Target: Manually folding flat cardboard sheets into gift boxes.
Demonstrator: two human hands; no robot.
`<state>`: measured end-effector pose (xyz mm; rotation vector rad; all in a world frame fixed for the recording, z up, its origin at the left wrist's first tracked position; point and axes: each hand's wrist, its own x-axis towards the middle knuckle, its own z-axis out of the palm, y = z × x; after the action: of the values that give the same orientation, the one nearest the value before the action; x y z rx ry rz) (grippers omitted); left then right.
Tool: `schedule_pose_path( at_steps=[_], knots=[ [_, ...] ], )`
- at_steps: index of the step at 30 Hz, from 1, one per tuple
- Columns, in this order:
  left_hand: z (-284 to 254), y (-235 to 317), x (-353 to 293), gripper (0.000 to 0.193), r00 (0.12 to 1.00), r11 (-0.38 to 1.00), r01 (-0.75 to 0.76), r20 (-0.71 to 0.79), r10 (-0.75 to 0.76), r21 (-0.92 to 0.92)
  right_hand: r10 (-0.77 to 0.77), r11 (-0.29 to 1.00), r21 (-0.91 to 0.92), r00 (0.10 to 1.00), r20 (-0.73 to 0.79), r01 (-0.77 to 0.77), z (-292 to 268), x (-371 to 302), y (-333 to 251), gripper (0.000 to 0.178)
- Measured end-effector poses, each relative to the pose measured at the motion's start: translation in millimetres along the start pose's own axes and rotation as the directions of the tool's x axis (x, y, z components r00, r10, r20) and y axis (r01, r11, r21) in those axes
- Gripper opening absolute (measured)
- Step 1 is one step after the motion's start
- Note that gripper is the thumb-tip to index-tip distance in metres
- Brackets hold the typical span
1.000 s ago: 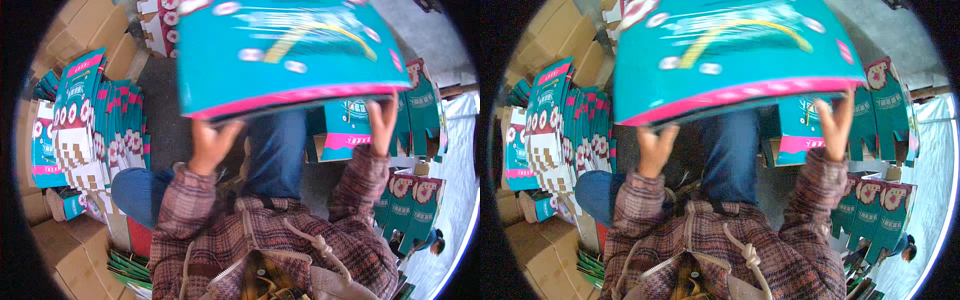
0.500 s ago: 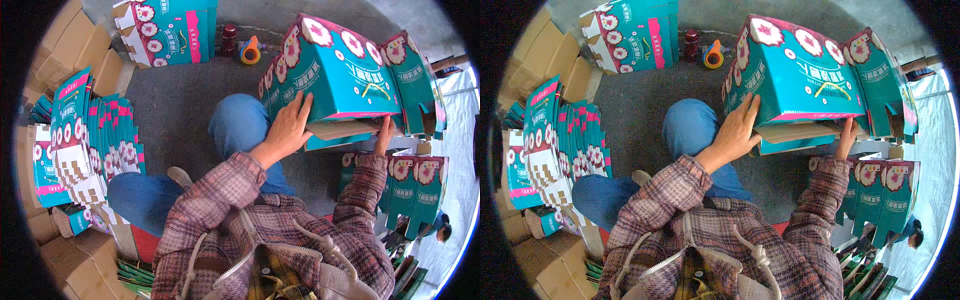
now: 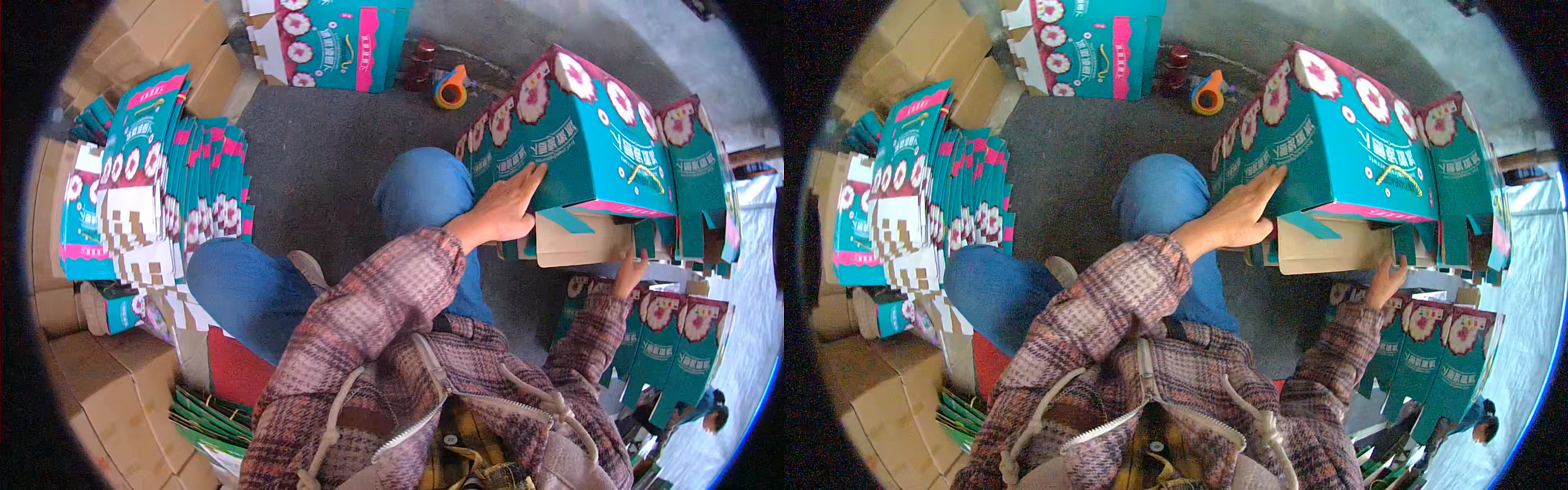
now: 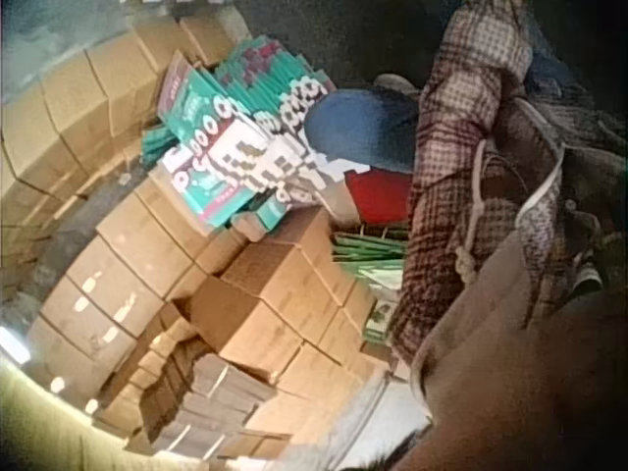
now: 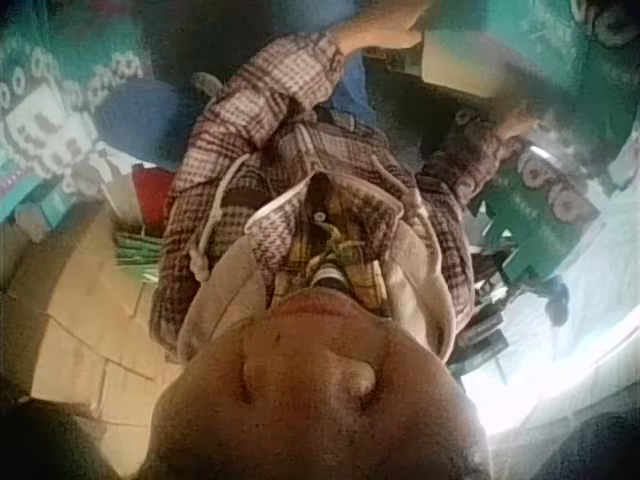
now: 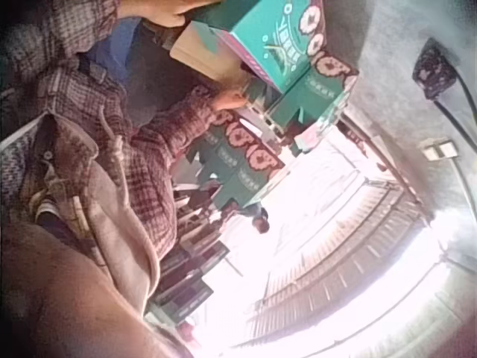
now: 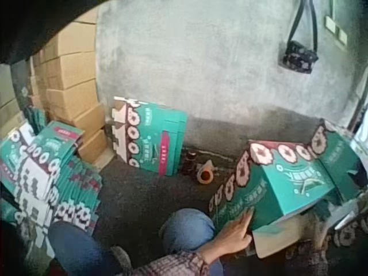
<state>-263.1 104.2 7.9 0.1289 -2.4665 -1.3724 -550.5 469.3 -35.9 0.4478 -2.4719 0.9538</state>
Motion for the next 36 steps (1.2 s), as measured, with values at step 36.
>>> schedule_pose_path(
  at_steps=[36],
  knots=[
    [-433, -259, -439, 0.035, -0.109, 0.462, -0.690, -0.552, -0.827, -0.557, -0.905, 0.425, 0.811, 0.164, 0.393, 0.403, 150, -243, -576, 0.016]
  ],
)
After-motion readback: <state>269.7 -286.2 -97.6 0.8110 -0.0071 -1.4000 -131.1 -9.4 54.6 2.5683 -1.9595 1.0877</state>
